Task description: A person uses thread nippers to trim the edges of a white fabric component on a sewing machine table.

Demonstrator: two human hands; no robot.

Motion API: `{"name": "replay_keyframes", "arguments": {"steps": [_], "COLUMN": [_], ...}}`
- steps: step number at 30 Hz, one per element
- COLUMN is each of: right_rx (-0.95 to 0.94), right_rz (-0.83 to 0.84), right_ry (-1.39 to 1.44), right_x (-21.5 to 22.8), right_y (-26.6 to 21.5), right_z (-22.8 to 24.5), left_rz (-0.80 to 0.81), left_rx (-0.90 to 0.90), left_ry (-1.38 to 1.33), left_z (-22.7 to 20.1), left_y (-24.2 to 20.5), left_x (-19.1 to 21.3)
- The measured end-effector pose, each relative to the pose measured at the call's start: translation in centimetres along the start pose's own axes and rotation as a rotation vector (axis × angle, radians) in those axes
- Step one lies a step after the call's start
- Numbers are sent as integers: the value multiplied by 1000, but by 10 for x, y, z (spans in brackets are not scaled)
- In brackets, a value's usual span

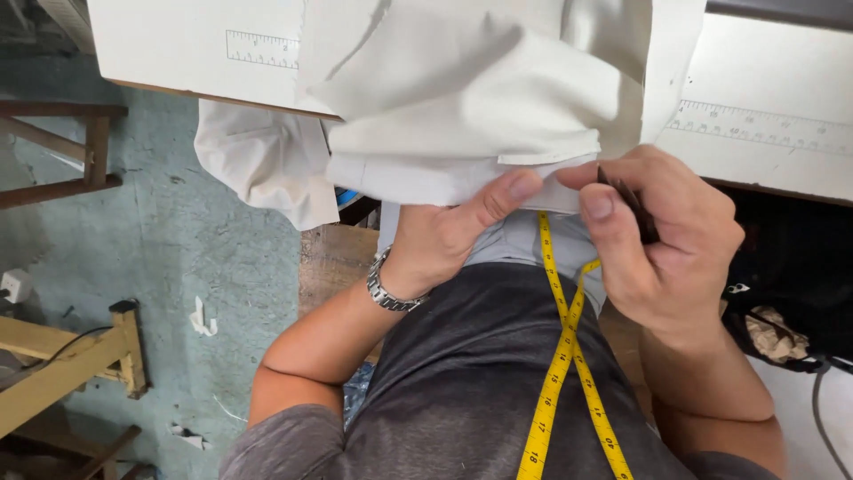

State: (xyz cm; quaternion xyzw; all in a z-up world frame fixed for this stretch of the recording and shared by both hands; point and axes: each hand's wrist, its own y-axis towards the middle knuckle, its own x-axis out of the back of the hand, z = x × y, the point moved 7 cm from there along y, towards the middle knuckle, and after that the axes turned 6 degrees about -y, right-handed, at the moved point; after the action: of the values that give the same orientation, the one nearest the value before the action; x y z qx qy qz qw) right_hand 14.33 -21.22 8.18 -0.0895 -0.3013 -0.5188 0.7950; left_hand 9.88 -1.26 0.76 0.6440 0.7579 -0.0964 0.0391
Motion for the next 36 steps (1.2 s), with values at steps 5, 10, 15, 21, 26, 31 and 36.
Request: {"name": "replay_keyframes", "arguments": {"steps": [5,10,15,21,26,31,36], "right_rx": [-119,-39,72,253,87,263,285], "right_rz": [-37,-143,-125,95,20,193,88], "right_ry": [105,52,-67,-329,-284,-650,-479], "right_x": [-10,-10,4,16,51,27,41], "right_y": [-14,-24,-21,19,6,-12,18], "right_z": [-14,-20,-26,-7,-32,-65,-45], "left_rz": [34,44,25,48,-7,-32,415], "left_rx": [15,-23,-46,-103,-154,-18,-367], "left_ry": [-71,38,91,166,149,-478,507], "left_z": [-3,8,10,-7,-18,7,-53], "left_y": [1,-2,-1,-1,5,21,-1], "left_x": [-7,-7,-5,-12,-1,14,-4]}}
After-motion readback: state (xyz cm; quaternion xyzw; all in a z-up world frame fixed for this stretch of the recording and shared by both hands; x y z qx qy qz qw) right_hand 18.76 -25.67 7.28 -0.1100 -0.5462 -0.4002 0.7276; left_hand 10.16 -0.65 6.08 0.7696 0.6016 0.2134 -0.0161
